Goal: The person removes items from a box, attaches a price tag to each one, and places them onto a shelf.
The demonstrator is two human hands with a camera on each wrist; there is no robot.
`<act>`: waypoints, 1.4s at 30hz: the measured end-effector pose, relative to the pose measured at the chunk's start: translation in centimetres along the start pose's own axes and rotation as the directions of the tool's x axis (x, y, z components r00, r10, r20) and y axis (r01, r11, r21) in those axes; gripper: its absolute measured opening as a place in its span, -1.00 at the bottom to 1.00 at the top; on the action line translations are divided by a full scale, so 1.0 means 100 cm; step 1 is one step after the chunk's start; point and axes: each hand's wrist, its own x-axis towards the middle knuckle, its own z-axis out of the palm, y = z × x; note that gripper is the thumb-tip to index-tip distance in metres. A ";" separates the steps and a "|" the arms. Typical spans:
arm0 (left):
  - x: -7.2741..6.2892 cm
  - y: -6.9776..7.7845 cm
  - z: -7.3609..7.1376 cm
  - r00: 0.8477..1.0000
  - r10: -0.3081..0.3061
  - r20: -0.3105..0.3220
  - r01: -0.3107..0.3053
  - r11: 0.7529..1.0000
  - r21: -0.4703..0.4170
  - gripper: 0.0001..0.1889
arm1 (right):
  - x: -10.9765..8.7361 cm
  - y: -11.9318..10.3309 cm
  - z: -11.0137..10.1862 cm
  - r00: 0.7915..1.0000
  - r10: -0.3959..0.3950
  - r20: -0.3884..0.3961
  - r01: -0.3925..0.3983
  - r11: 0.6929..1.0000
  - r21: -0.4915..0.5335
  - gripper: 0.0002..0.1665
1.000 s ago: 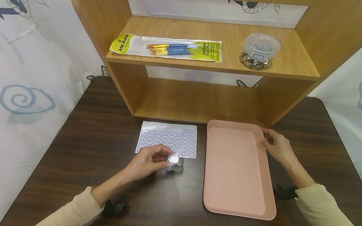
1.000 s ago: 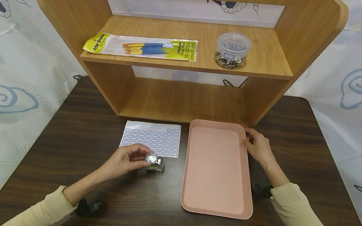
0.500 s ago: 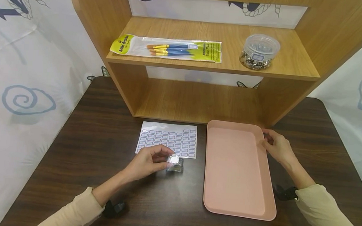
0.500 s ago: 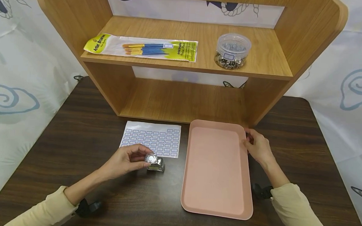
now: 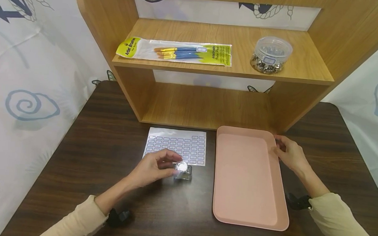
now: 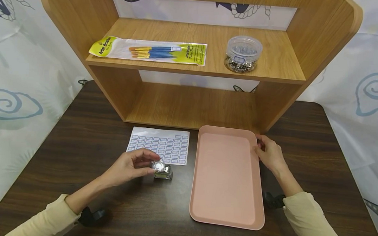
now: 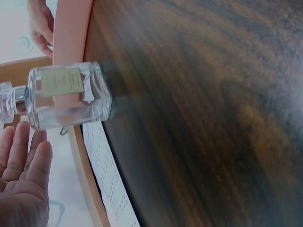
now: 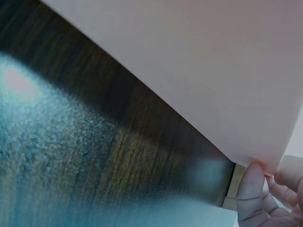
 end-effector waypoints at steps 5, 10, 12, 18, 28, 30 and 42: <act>0.005 -0.001 -0.011 0.995 0.007 -0.099 -0.003 0.999 0.037 -0.67 | -0.001 0.001 0.000 1.000 0.006 0.001 -0.006 1.000 -0.001 -0.50; 0.015 -0.011 -0.034 0.960 -0.043 -0.275 0.080 0.989 0.124 -0.68 | -0.002 0.001 0.000 1.000 0.010 0.000 -0.010 1.000 0.000 -0.50; 0.019 -0.018 -0.045 0.940 -0.074 -0.333 0.133 0.978 0.158 -0.66 | -0.002 0.002 0.000 1.000 0.009 0.000 -0.009 1.000 -0.001 -0.50; 0.026 -0.036 -0.074 0.891 -0.132 -0.435 0.285 0.908 0.307 -0.59 | -0.002 0.002 0.000 1.000 0.006 0.000 -0.006 1.000 -0.006 -0.51; 0.038 -0.049 -0.087 0.882 -0.246 -0.401 0.413 0.813 0.411 -0.51 | -0.001 0.002 0.000 1.000 -0.001 0.000 0.001 1.000 -0.007 -0.51; 0.040 -0.049 -0.087 0.881 -0.260 -0.395 0.427 0.797 0.428 -0.51 | -0.001 0.003 0.001 1.000 -0.002 -0.001 0.002 1.000 -0.004 -0.51; 0.048 -0.057 -0.084 0.875 -0.244 -0.418 0.446 0.740 0.502 -0.61 | 0.000 0.001 0.001 1.000 -0.017 -0.013 0.017 1.000 -0.025 -0.51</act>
